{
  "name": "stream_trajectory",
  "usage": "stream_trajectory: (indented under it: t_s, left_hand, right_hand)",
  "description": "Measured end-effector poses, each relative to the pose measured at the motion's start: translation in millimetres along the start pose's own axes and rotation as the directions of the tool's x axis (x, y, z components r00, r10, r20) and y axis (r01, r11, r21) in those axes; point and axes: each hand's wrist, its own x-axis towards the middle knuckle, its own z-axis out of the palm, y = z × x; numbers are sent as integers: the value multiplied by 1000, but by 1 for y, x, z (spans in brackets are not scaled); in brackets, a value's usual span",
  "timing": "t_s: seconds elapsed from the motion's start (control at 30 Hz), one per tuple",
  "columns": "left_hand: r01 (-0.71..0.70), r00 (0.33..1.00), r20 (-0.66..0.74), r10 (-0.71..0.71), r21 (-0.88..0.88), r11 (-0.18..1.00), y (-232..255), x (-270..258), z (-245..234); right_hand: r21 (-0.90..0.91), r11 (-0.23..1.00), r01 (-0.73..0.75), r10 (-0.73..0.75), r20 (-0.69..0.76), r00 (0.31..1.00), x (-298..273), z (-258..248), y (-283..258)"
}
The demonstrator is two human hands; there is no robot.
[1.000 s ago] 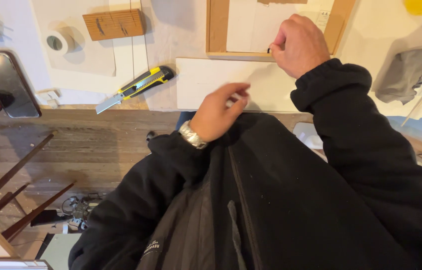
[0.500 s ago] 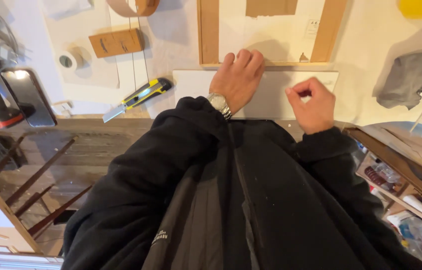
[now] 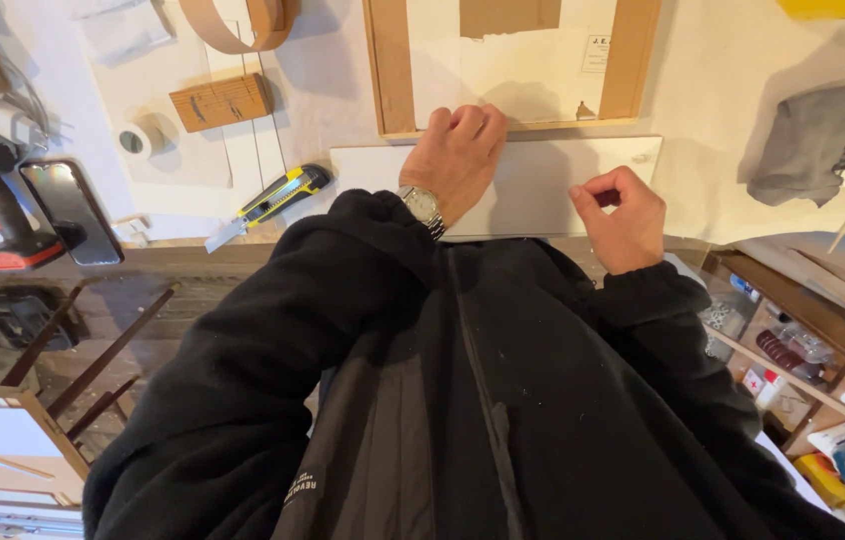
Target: The recorder is applying brown adhesive tape to the back of a picture frame to seal the backing.
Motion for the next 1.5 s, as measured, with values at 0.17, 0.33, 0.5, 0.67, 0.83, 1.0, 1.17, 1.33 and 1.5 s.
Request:
stream_trajectory:
  t_s: [0.17,0.33,0.5,0.67,0.83,1.0,1.17,1.33,1.5]
  left_hand:
    - [168,985,82,-150,-297,940,6,-19,3]
    - [572,812,126,-569,-359,737,-61,-112,38]
    - [794,581,54,-812,-257,551,-148,-186,37]
    - [636,624,-19,-782,-568,522,-185,-179,33]
    - [570,525,-75,-848,-708,416,-200,-110,47]
    - [659,509,-151,-847,-564,497,-200,-94,41]
    - [513,386,-162,-908,-781,357,-184,-106,40]
    - [229,253,-2,-967,-972,62,-176,-141,51]
    - [-178,230,85,-970,-976,-127,-160,-190,23]
  right_hand:
    - [-210,959,191,-213,-88,973,22,-10,5]
    - [-191,957,218,-247,-150,957,54,-17,40]
    - [-214,952,217,-251,-146,957,54,-14,28]
    - [-212,939,272,-302,-125,945,48,9,-13]
    - [-194,916,350,-360,-18,933,49,41,-81]
    - [-222,741,633,-615,154,774,100,86,-163]
    - [-355,532,769,-771,172,613,134,126,-185]
    - [-302,546,781,-762,208,613,134,145,-216]
    - [-283,573,769,-737,233,634,108,127,-211]
